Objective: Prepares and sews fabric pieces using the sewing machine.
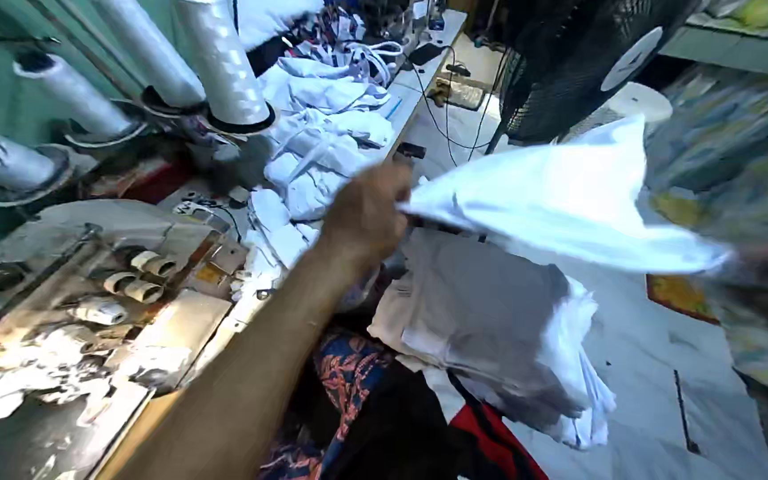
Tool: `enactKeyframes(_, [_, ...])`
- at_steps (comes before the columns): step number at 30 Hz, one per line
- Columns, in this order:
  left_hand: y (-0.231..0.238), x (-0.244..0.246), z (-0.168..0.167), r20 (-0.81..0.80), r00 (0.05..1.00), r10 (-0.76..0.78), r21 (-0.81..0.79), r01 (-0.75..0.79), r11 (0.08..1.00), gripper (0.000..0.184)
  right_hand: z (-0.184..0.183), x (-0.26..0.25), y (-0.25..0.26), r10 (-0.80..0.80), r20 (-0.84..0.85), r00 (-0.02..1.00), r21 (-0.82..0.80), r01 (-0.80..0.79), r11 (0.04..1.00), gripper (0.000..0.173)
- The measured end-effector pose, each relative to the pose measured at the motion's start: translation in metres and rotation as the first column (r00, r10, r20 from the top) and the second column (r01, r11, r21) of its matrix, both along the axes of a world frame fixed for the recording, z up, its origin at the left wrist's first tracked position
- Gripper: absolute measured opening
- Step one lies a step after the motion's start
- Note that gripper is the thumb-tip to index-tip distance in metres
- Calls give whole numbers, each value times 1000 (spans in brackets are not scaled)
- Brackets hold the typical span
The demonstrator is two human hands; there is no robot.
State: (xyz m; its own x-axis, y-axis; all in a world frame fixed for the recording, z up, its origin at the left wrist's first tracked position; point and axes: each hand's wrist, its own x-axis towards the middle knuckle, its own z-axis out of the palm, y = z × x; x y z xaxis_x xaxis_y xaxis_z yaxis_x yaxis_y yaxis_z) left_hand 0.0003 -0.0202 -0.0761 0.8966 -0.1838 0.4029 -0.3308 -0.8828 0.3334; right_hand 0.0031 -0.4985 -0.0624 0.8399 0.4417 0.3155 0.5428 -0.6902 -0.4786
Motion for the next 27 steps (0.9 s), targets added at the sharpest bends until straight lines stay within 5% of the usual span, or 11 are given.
enactKeyframes(4, [-34, -42, -149, -314, 944, -100, 58, 124, 991, 20, -113, -35, -2, -77, -387, 919, -126, 30, 992, 19])
enactKeyframes(7, [-54, -87, -214, -620, 782, -66, 115, 174, 978, 30, -204, -50, -18, -60, -711, 701, -239, -162, 957, 23])
enactKeyframes(9, [-58, -112, -240, -698, 716, -13, 98, 112, 989, 37, -222, -44, -18, -93, -839, 536, -294, -304, 906, 31])
enactKeyframes(11, [-52, -133, -244, -706, 708, -8, 16, 27, 999, 38, -196, -29, -1, -146, -842, 519, -358, -337, 871, 32])
enactKeyframes(13, [-42, -157, -238, -677, 735, -27, -63, -22, 998, 29, -152, -11, 29, -149, -776, 613, -415, -318, 853, 31])
enactKeyframes(16, [-19, -205, -211, -692, 722, -13, -157, -133, 979, 25, -103, 17, 103, -13, -653, 757, -430, -357, 829, 46])
enactKeyframes(19, [9, -271, -183, -638, 764, 95, -232, -309, 922, 23, -105, 30, 196, 185, -637, 749, -371, -508, 777, 52])
enactKeyframes(22, [33, -340, -158, -484, 767, 421, -269, -588, 763, 19, -134, 7, 286, 523, -556, 645, -222, -722, 655, 44])
enactKeyframes(27, [70, -411, -145, -299, 382, 875, -164, -923, 347, 21, -185, -76, 405, 876, -233, 422, -32, -904, 427, 31])
